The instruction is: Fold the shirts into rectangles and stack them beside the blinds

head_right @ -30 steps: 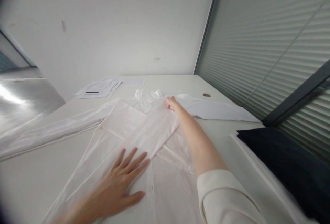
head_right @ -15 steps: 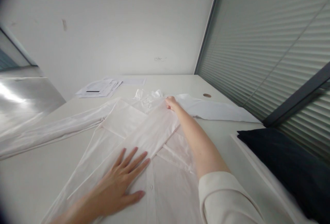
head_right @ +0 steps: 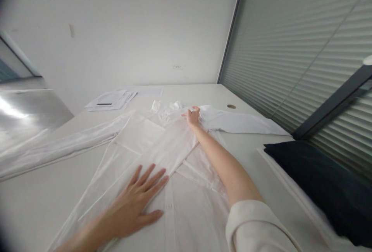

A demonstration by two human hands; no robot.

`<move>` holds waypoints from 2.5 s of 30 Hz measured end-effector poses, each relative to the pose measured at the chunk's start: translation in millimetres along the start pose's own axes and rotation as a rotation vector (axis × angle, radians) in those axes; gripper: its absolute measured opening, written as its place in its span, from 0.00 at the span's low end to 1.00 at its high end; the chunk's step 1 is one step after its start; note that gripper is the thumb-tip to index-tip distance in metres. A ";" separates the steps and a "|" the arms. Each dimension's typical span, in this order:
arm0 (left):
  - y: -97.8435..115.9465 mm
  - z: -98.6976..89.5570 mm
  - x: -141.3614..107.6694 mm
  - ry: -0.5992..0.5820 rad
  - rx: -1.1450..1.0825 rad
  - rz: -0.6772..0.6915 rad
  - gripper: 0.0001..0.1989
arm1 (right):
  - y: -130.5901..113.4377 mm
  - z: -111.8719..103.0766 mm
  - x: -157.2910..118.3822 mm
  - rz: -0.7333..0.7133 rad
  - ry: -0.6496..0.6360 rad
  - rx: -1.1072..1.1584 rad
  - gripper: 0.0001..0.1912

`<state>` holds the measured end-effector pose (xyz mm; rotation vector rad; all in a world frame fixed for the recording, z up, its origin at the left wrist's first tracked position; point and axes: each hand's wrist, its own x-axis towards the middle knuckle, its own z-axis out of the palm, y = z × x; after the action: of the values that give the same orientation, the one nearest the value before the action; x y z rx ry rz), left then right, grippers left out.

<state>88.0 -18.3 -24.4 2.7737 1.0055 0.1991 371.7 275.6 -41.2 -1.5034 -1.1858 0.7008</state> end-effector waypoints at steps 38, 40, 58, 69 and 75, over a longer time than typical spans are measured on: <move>-0.2 -5.5 -2.3 0.677 -0.155 -0.119 0.07 | 6.4 2.6 -16.0 -0.283 0.172 -0.353 0.27; 1.3 -5.4 -1.0 0.660 -0.158 -0.124 0.07 | 6.5 0.9 -16.7 -0.284 0.172 -0.373 0.23; -11.8 25.9 2.0 0.363 0.122 -0.252 0.27 | 0.2 15.5 -31.1 -0.616 -0.250 -0.825 0.22; -57.9 -23.3 43.5 0.089 -0.078 -0.091 0.24 | 0.1 18.7 -30.6 -0.577 -0.310 -0.882 0.18; -131.7 -26.5 131.1 0.278 -0.001 -0.120 0.23 | 0.7 17.2 -32.3 -0.579 -0.297 -0.852 0.19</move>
<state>101.2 168.9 -19.1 2.7238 1.2297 0.5792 345.8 251.9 -51.5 -1.6006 -2.2071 -0.0136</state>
